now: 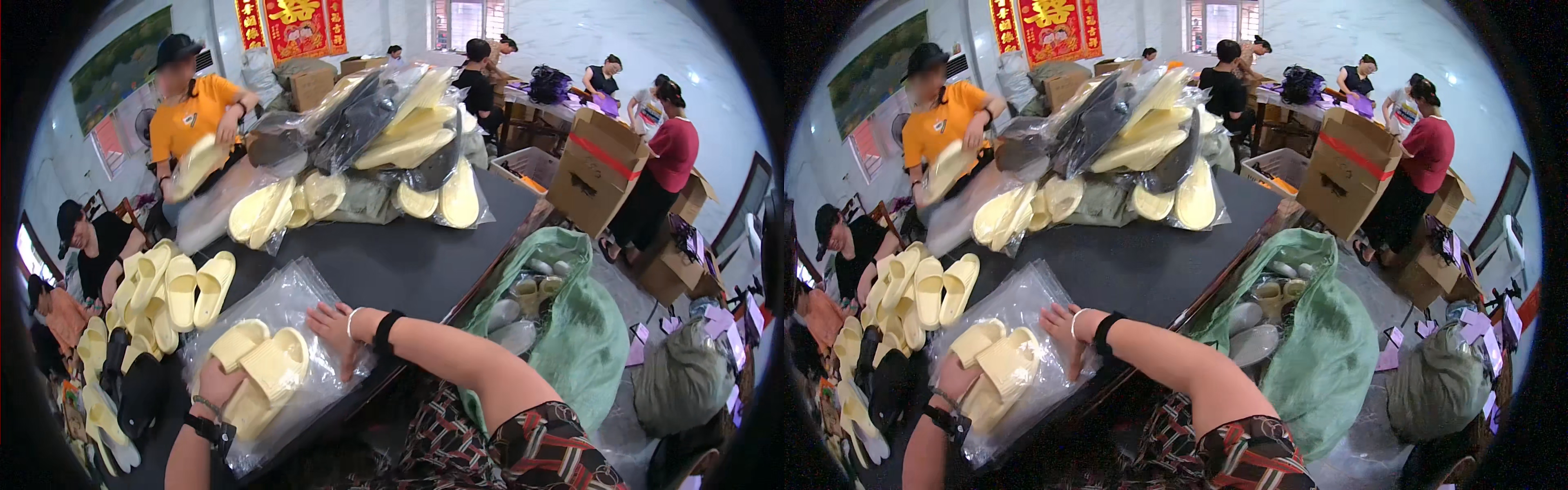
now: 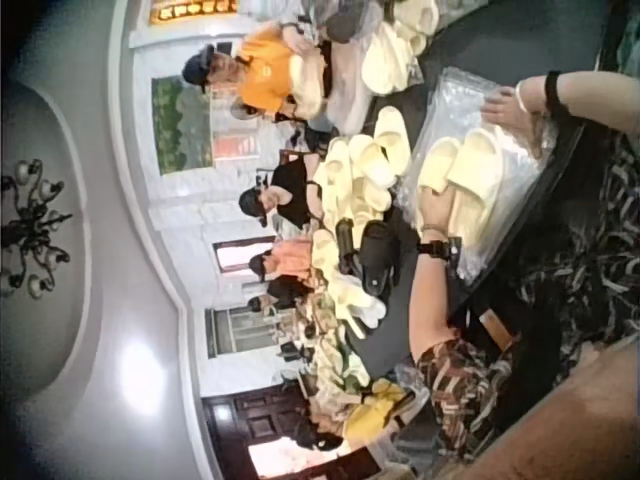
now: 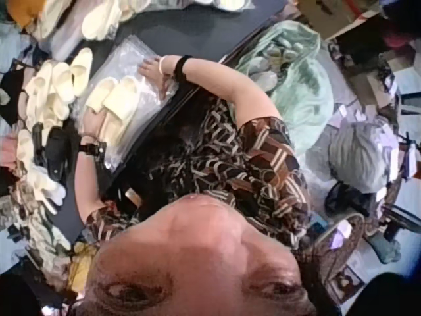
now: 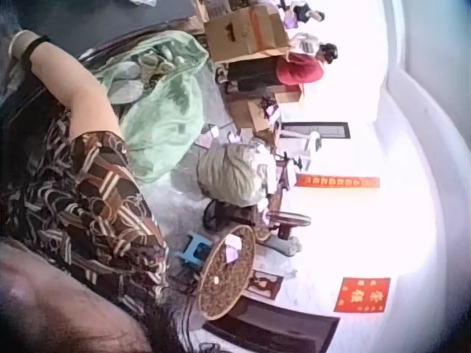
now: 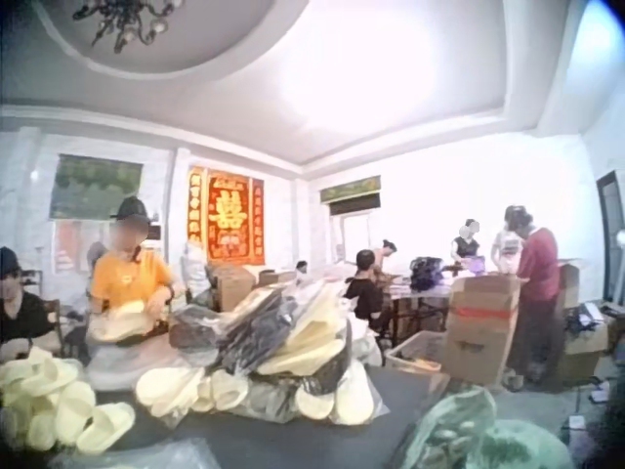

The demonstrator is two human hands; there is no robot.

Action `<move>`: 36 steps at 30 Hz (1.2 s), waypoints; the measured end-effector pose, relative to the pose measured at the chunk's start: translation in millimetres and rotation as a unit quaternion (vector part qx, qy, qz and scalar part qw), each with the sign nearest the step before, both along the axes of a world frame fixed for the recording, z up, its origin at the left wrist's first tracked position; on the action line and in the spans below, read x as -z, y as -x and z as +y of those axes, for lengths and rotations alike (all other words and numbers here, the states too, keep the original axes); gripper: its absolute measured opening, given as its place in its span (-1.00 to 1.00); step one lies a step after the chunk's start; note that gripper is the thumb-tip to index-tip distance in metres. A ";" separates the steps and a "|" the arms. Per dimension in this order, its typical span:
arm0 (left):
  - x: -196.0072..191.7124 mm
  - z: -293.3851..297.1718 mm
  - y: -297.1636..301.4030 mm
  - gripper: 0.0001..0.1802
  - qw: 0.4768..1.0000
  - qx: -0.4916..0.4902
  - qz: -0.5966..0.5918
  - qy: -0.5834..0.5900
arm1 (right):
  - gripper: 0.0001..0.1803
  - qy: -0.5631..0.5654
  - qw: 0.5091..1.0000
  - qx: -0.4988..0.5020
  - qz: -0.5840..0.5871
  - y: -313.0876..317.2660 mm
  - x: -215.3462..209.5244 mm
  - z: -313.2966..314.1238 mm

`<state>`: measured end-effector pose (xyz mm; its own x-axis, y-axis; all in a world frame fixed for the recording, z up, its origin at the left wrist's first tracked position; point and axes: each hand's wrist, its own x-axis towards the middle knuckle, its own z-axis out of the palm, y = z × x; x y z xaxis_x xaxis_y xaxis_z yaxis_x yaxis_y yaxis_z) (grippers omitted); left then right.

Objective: The recorder is packaging yellow and white slippers into plastic bags at a manufacturing facility.

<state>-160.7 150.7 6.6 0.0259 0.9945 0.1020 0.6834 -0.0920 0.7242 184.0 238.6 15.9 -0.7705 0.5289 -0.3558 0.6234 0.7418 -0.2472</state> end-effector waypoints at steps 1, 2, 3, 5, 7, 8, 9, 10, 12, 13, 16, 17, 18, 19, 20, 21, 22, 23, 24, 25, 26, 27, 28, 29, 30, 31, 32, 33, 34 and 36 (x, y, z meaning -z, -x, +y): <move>-3.4 5.0 -14.1 -0.51 1.000 0.010 -0.002 -0.002 | 0.71 0.001 1.000 0.007 0.002 -1.3 2.9 -0.5; -5.9 7.4 -29.8 -0.51 0.999 0.014 0.013 -0.039 | 0.71 -0.001 1.000 0.017 0.001 -3.9 5.7 0.3; -10.4 9.7 -39.6 -0.52 0.997 0.015 0.030 -0.075 | 0.71 0.004 1.000 0.015 0.007 -4.1 4.9 -0.1; -3.5 14.5 -37.2 -0.52 0.994 0.032 0.037 -0.099 | 0.71 0.014 1.000 0.015 0.012 -3.2 3.6 0.7; 2.1 10.6 -26.4 -0.56 0.989 0.047 0.065 -0.124 | 0.71 0.007 1.000 0.016 0.023 -2.6 9.1 1.6; 8.0 8.3 -15.2 -0.58 0.988 0.050 0.088 -0.117 | 0.71 0.002 0.999 0.010 0.034 -4.5 12.9 2.8; 7.4 -1.1 -6.3 -0.59 0.993 0.040 0.050 -0.101 | 0.71 0.012 1.000 0.002 0.023 -0.9 7.9 2.9; 7.1 -8.9 0.4 -0.60 0.996 0.032 0.009 -0.084 | 0.71 0.015 1.000 0.005 0.021 -3.2 7.3 2.7; 7.1 -33.7 34.0 -0.59 0.987 0.027 0.107 -0.116 | 0.72 0.012 1.000 -0.002 0.018 1.8 6.4 1.2; 8.1 -44.9 45.1 -0.52 0.996 -0.002 0.030 -0.080 | 0.71 0.008 1.000 -0.007 0.027 3.2 7.5 2.4; -16.0 -84.1 59.8 -0.47 0.997 -0.066 0.006 -0.027 | 0.69 -0.016 1.000 0.003 -0.002 0.2 2.6 2.2; -21.7 -101.8 85.8 -0.46 0.994 -0.061 0.095 -0.013 | 0.68 -0.025 1.000 0.004 -0.003 2.7 -2.0 -0.1; -35.6 -114.8 83.1 -0.54 0.993 -0.109 0.047 0.013 | 0.67 -0.032 0.999 0.006 -0.005 2.0 -2.4 -0.8; -35.3 -129.1 105.6 -0.60 0.989 -0.150 0.013 -0.013 | 0.67 -0.030 1.000 -0.001 0.003 2.6 -6.5 -0.5; -40.1 -138.1 115.4 -0.64 0.978 -0.202 -0.050 -0.026 | 0.67 -0.027 1.000 -0.004 0.007 0.4 -6.1 1.4; -58.0 -152.3 145.8 -0.68 0.962 -0.186 0.195 -0.036 | 0.68 -0.019 1.000 0.005 0.006 -1.1 -7.8 -0.6; -80.3 -153.9 134.0 -0.74 0.962 -0.206 0.170 -0.050 | 0.69 -0.011 1.000 0.020 0.000 -4.2 -6.6 -0.6; -104.0 -161.6 132.5 -0.77 0.934 -0.292 0.208 0.005 | 0.70 -0.012 1.000 0.017 -0.008 -5.1 -9.1 -0.9; -119.2 -175.6 155.1 -0.77 0.934 -0.315 0.164 -0.034 | 0.70 -0.016 1.000 0.010 -0.012 -1.9 -13.1 -4.1; -138.3 -175.6 155.9 -0.76 0.929 -0.303 0.193 -0.087 | 0.71 -0.018 1.000 -0.001 -0.004 -1.6 -7.8 -1.6; -151.2 -173.3 150.7 -0.74 0.926 -0.336 0.116 -0.130 | 0.72 -0.021 1.000 -0.011 0.005 -0.7 -2.8 1.7; -166.2 -174.4 166.3 -0.74 0.898 -0.343 0.245 -0.126 | 0.72 -0.034 0.999 -0.020 0.002 2.9 3.4 1.1; -182.6 -148.8 128.5 -0.73 0.897 -0.312 0.281 -0.141 | 0.77 -0.029 0.999 -0.014 -0.017 -2.9 11.4 6.4; -193.9 -126.9 95.2 -0.73 0.912 -0.244 0.255 -0.209 | 0.78 -0.027 0.999 -0.013 -0.023 -4.3 13.5 8.5; -197.8 -106.9 57.5 -0.76 0.931 -0.229 0.183 -0.218 | 0.78 -0.025 0.999 -0.010 -0.031 -7.1 16.1 10.2; -202.3 -89.6 28.9 -0.76 0.947 -0.189 0.158 -0.209 | 0.80 -0.018 1.000 -0.004 -0.018 -9.4 13.5 9.8; -194.2 -75.6 16.9 -0.75 0.960 -0.175 0.132 -0.171 | 0.81 -0.017 1.000 -0.016 -0.006 -5.0 14.0 9.9; -194.5 -57.9 -31.2 -0.73 0.981 -0.073 0.058 -0.170 | 0.81 -0.019 1.000 -0.010 -0.008 -12.7 19.2 13.8; -185.0 -51.0 -49.2 -0.72 0.983 0.033 -0.026 -0.180 | 0.82 -0.023 0.999 -0.021 0.004 -6.9 18.6 12.3; -113.6 -5.4 -67.7 -0.84 0.969 -0.055 0.191 -0.144 | 0.80 -0.022 1.000 -0.012 0.004 -5.3 18.2 13.1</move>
<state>-93.0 145.3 120.2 0.0119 0.9253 0.3791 0.9138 -0.1640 0.3716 189.3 251.6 -2.3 -0.7860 0.5247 -0.3270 0.6032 0.7670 -0.2190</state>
